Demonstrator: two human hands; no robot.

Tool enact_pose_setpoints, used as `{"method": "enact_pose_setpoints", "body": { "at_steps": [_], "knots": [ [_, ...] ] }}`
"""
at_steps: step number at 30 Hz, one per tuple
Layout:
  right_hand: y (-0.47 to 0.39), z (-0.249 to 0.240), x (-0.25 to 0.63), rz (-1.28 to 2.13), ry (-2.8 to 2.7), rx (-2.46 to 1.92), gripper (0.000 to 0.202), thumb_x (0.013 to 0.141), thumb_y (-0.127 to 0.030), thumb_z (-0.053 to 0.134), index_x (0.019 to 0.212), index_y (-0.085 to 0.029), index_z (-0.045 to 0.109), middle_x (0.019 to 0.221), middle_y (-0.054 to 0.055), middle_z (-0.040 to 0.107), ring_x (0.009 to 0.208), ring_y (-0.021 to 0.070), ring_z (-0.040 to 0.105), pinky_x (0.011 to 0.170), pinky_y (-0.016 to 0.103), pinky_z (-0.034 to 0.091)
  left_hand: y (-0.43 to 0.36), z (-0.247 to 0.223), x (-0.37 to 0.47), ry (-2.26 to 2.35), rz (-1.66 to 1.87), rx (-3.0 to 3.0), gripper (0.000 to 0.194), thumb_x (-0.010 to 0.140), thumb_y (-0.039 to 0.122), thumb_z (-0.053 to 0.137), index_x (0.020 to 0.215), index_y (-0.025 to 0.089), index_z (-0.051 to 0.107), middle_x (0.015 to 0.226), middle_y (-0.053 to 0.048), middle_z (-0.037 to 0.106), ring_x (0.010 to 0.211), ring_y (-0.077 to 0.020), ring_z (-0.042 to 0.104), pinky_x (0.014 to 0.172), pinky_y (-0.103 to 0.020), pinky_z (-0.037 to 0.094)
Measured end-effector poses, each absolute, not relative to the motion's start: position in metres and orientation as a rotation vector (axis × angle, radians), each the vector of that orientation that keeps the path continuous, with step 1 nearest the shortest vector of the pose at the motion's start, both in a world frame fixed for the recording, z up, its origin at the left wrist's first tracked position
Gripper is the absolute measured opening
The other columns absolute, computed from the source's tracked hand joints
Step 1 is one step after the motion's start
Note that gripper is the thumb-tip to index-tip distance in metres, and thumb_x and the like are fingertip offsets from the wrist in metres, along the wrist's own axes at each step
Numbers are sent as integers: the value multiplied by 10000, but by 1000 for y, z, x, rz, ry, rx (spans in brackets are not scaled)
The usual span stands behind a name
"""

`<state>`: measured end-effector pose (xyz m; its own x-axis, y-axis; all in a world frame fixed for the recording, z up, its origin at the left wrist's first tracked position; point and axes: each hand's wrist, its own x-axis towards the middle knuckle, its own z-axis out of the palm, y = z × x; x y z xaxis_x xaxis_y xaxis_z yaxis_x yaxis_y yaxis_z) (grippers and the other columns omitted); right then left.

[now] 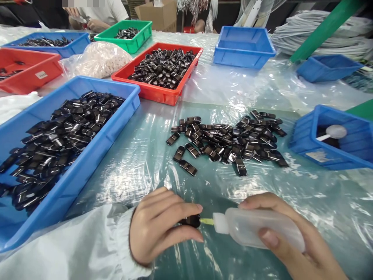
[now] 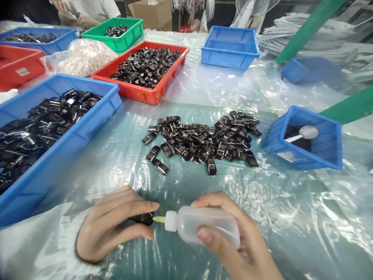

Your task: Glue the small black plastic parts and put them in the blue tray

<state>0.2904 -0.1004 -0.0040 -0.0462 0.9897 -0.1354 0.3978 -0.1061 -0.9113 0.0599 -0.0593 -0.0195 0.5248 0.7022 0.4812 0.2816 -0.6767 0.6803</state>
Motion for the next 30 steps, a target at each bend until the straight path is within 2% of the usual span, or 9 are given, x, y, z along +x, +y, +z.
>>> {"method": "enact_pose_setpoints", "body": {
  "at_steps": [5, 8, 11, 14, 20, 22, 26, 30],
  "knots": [
    [-104, 3, 279, 1192, -1219, -1674, 331, 709, -631, 586, 782, -315, 651, 667, 1, 608, 483, 159, 543, 375, 239, 381, -61, -21, 59, 778, 1026, 2224, 267, 873, 337, 590, 1015, 111, 608, 690, -25, 666, 594, -125, 574, 544, -246, 428],
    [-103, 4, 280, 1194, -1232, -1688, 348, 705, -640, 583, 778, -306, 652, 680, 5, 616, 533, 173, 569, 379, 234, 377, -61, -22, 58, 773, 1009, 2230, 271, 876, 341, 585, 1029, 118, 601, 691, -23, 664, 597, -128, 571, 548, -250, 425],
    [-101, 2, 289, 1175, -1421, -1630, 288, 768, -580, 550, 821, -312, 639, 666, 6, 628, 526, 182, 596, 351, 225, 397, -60, -21, 58, 774, 1007, 2255, 281, 883, 350, 573, 1028, 111, 600, 668, -17, 650, 583, -124, 562, 539, -243, 423],
    [-99, -2, 297, 1111, -1654, -1471, 162, 819, -486, 530, 910, -371, 599, 623, -27, 625, 499, 181, 623, 327, 211, 435, -59, -20, 60, 787, 1016, 2287, 315, 893, 368, 551, 1022, 87, 609, 634, -18, 623, 553, -123, 545, 508, -234, 414],
    [-103, -3, 297, 1028, -1714, -1420, 152, 833, -457, 529, 980, -418, 545, 683, -54, 643, 442, 147, 618, 326, 191, 479, -62, -22, 60, 833, 950, 2240, 289, 896, 379, 540, 937, 105, 624, 651, -22, 607, 543, -129, 525, 498, -236, 411],
    [-103, -3, 296, 981, -1691, -1429, 154, 833, -480, 521, 968, -411, 550, 688, -50, 632, 429, 138, 607, 326, 182, 476, -63, -23, 58, 851, 892, 2213, 279, 927, 356, 495, 985, 111, 613, 722, -41, 602, 608, -143, 531, 541, -251, 430],
    [-102, -3, 297, 877, -1695, -1471, 173, 835, -500, 503, 958, -393, 561, 729, -27, 626, 474, 149, 621, 343, 184, 494, -66, -23, 54, 896, 758, 2148, 321, 984, 290, 347, 1200, 139, 529, 943, -88, 546, 816, -182, 524, 696, -304, 465],
    [-99, -2, 298, 887, -1716, -1471, 175, 840, -484, 509, 980, -390, 553, 739, -25, 636, 475, 149, 627, 346, 180, 498, -68, -25, 52, 917, 752, 2175, 342, 978, 260, 360, 1283, 151, 469, 1012, -95, 489, 890, -195, 488, 741, -318, 457]
  ]
}}
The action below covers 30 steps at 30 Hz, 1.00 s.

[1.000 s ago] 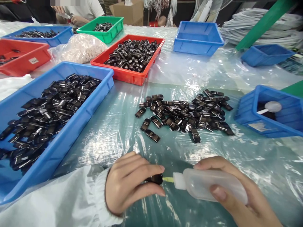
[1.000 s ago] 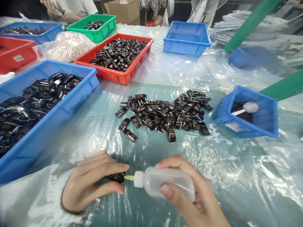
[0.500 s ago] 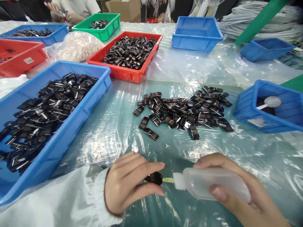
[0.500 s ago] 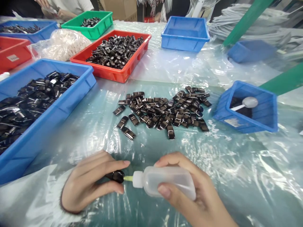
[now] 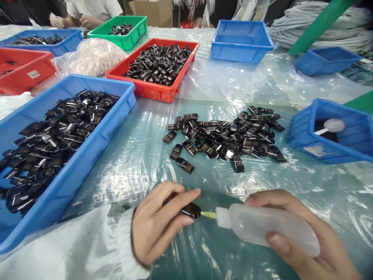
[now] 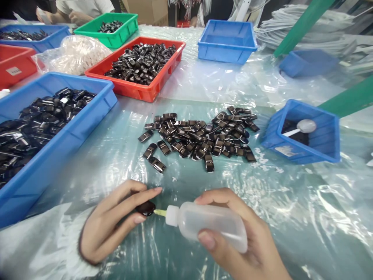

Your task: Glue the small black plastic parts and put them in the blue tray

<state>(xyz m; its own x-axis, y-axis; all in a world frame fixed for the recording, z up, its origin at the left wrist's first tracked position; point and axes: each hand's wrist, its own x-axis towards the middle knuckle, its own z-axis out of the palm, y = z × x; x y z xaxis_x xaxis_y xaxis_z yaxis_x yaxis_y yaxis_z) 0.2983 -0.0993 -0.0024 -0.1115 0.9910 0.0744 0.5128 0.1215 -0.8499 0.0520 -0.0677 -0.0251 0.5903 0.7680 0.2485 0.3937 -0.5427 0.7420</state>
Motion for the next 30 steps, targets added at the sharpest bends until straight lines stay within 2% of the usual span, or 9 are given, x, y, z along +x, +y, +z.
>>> {"method": "enact_pose_setpoints", "body": {
  "at_steps": [9, 22, 30],
  "knots": [
    [-99, -3, 303, 960, -1719, -1417, 171, 843, -485, 508, 994, -416, 551, 766, -28, 627, 491, 149, 633, 354, 186, 511, -68, -27, 52, 887, 816, 2211, 302, 943, 244, 471, 1226, 154, 524, 974, -87, 497, 837, -187, 494, 688, -307, 472],
    [-101, -5, 303, 889, -1762, -1469, 157, 845, -454, 505, 993, -417, 544, 791, -17, 629, 529, 179, 655, 342, 217, 531, -65, -26, 52, 883, 873, 2229, 285, 921, 226, 518, 1189, 135, 555, 946, -69, 502, 805, -170, 502, 649, -289, 463],
    [-101, -3, 299, 891, -1722, -1484, 149, 842, -452, 515, 975, -409, 564, 777, -31, 627, 505, 156, 637, 354, 197, 519, -68, -25, 53, 921, 908, 2232, 263, 932, 234, 498, 1167, 139, 568, 932, -69, 502, 806, -173, 503, 652, -295, 456]
  ]
}}
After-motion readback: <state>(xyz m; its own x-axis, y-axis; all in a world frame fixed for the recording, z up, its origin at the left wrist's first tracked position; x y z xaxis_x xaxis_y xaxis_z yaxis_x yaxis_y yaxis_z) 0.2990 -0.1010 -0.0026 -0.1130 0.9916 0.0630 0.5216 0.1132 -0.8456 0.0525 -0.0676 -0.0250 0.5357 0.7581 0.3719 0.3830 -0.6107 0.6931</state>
